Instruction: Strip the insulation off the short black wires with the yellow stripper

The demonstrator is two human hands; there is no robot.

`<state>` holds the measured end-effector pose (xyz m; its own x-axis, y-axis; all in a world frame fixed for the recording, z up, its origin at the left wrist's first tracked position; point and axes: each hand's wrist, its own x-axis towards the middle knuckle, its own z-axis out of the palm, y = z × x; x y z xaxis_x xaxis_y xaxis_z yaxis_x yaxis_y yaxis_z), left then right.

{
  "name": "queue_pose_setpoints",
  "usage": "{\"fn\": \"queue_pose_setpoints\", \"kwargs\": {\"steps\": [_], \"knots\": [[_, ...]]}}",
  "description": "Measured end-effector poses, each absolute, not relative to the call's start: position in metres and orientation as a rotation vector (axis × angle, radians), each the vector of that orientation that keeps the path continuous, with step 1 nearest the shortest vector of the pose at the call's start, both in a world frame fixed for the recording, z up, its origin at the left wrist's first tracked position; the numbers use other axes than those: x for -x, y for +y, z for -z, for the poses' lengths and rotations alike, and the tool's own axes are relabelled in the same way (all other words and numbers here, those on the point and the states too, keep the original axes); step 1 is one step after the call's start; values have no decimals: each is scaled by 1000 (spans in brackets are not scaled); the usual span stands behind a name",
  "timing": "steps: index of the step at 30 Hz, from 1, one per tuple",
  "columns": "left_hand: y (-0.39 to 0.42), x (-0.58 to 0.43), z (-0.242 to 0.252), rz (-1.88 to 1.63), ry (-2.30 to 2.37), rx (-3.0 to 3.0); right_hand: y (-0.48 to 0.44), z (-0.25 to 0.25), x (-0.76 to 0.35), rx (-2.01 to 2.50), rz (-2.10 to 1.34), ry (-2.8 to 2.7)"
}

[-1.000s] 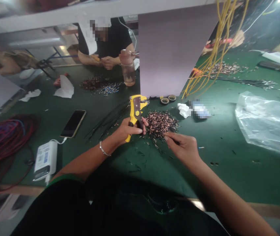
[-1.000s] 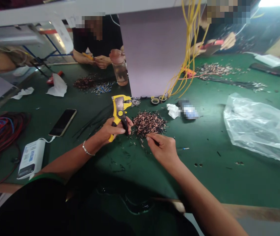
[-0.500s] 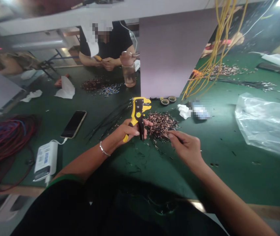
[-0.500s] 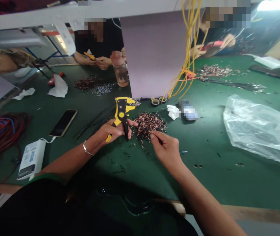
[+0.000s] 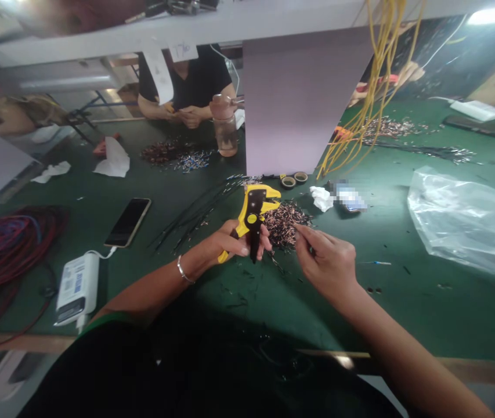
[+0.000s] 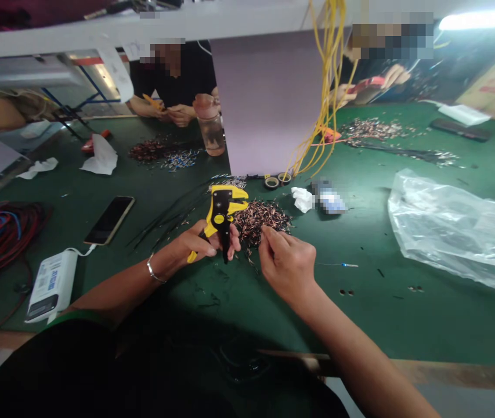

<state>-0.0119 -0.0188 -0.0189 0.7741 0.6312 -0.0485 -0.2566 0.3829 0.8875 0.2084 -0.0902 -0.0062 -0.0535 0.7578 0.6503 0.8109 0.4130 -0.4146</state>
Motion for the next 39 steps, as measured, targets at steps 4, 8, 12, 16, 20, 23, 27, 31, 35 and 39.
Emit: {"fn": "queue_pose_setpoints", "kwargs": {"steps": [4,8,12,16,20,23,27,31,35,39], "knots": [[-21,12,20,-572,404,-1051,-91,-1,-201,1325,186,-1872],[-22,13,19,-575,406,-1051,-91,-6,-194,1237,261,-1920],[-22,13,18,-573,424,-1047,-92,-7,-188,1150,371,-1940],[-24,12,18,-574,430,-1046,-93,-6,-185,1131,403,-1948],[-26,10,17,-610,472,-1086,-95,-5,-185,1145,408,-1972],[-26,11,17,-629,519,-1141,-95,-5,-185,1134,400,-1971],[-26,10,19,-655,587,-1231,-94,-4,-185,1110,362,-1978],[-29,7,22,-702,682,-1288,-94,-3,-184,1102,367,-1985],[-32,5,26,-753,756,-1356,-94,-1,-183,1093,375,-1984],[-35,4,27,-774,816,-1397,-95,3,-183,1150,334,-1994]]}}
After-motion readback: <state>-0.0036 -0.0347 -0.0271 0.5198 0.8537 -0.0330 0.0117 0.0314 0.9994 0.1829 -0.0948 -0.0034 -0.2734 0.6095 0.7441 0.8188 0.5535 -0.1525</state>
